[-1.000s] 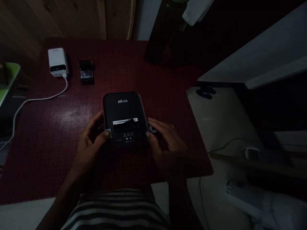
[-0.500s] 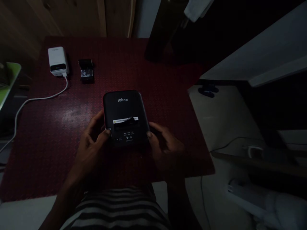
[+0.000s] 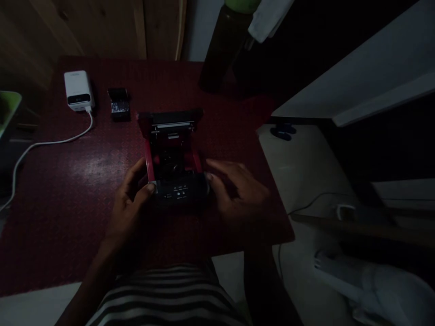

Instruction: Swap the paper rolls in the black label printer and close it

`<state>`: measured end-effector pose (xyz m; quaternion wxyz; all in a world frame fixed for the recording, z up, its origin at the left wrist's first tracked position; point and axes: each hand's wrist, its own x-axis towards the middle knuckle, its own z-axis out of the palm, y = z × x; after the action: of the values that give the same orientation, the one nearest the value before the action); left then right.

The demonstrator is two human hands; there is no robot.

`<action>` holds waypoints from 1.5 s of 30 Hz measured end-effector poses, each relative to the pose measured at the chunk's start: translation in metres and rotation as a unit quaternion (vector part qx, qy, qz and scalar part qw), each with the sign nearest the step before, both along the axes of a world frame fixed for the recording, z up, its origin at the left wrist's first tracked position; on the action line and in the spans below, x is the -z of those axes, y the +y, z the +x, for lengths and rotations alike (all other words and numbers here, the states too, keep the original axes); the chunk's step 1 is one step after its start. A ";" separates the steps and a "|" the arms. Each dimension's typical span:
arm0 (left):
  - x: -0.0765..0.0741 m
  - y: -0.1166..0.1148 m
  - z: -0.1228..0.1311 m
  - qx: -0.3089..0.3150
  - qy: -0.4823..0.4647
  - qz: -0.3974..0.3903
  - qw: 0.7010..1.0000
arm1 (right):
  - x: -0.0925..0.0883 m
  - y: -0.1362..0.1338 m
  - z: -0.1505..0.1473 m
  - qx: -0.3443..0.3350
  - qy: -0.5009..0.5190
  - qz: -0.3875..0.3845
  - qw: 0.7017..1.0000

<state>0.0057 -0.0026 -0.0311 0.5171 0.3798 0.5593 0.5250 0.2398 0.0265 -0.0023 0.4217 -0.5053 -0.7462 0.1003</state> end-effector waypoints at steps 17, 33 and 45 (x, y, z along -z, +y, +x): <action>0.018 0.000 -0.008 0.032 0.033 0.058 0.997 | -0.034 0.086 -0.080 -0.144 -0.352 -0.235 0.894; 0.016 0.000 -0.007 0.029 0.037 0.041 0.998 | -0.051 0.044 0.002 -0.073 -0.024 -0.073 0.994; 0.013 0.004 -0.005 0.010 0.086 0.055 0.995 | 0.080 0.088 0.052 0.035 0.183 -0.215 0.959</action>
<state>0.0006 0.0016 -0.0444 0.4506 0.4568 0.5680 0.5154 0.2922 0.1149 -0.0826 0.4358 -0.5825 -0.5990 0.3346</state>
